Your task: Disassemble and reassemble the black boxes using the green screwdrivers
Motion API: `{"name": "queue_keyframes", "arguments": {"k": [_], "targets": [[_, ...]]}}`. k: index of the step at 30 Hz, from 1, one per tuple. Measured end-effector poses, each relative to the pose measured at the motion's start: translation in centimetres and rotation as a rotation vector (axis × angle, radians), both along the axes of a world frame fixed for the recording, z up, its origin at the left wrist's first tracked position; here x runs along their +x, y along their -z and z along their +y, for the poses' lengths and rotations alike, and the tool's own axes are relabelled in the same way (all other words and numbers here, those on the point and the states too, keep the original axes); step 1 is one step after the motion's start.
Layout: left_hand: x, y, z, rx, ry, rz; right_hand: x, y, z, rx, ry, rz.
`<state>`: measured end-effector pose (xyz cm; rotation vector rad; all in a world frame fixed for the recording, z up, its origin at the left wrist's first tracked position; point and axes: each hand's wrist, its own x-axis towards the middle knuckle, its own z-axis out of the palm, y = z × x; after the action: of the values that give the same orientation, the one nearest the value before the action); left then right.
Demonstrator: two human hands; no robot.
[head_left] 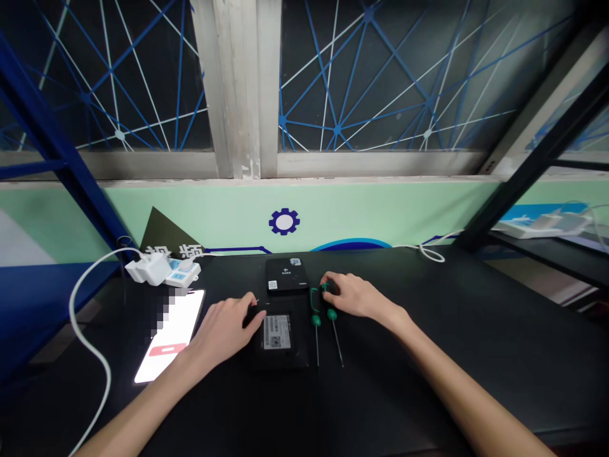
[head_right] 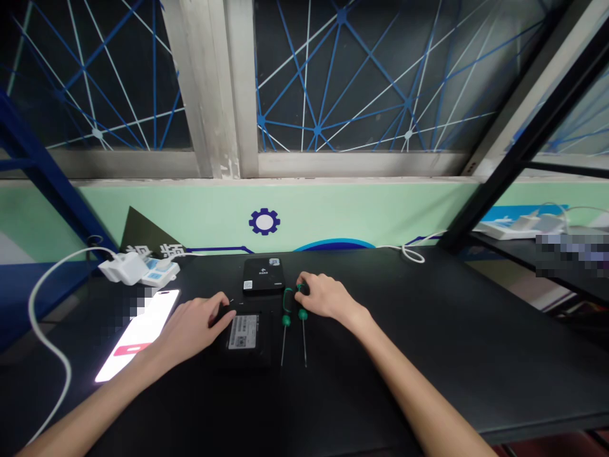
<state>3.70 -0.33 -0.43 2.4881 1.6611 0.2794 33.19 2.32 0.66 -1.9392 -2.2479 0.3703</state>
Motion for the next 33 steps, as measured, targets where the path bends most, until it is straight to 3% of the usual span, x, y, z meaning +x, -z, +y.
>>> {"name": "queue_keyframes", "arguments": {"k": [7, 15, 18, 21, 25, 33], "targets": [[-0.4, -0.2, 0.1, -0.014, 0.029, -0.043, 0.0, -0.1, 0.5, -0.04, -0.01, 0.281], [-0.6, -0.2, 0.4, -0.071, 0.05, -0.08, -0.2, -0.4, 1.3, 0.06, 0.162, 0.984], [-0.6, -0.4, 0.4, -0.075, 0.037, -0.084, -0.5, 0.0, 1.4, 0.113, 0.205, 1.125], [-0.8, -0.3, 0.5, -0.098, 0.051, -0.084, -0.7, 0.5, 1.4, 0.197, 0.21, 1.101], [-1.0, -0.3, 0.6, -0.132, 0.063, -0.101, -0.9, 1.1, 1.2, 0.267, 0.129, 0.902], [-0.8, -0.5, 0.6, -0.148, 0.044, -0.13, -2.2, 1.8, 0.7, 0.268, 0.051, 0.78]]}}
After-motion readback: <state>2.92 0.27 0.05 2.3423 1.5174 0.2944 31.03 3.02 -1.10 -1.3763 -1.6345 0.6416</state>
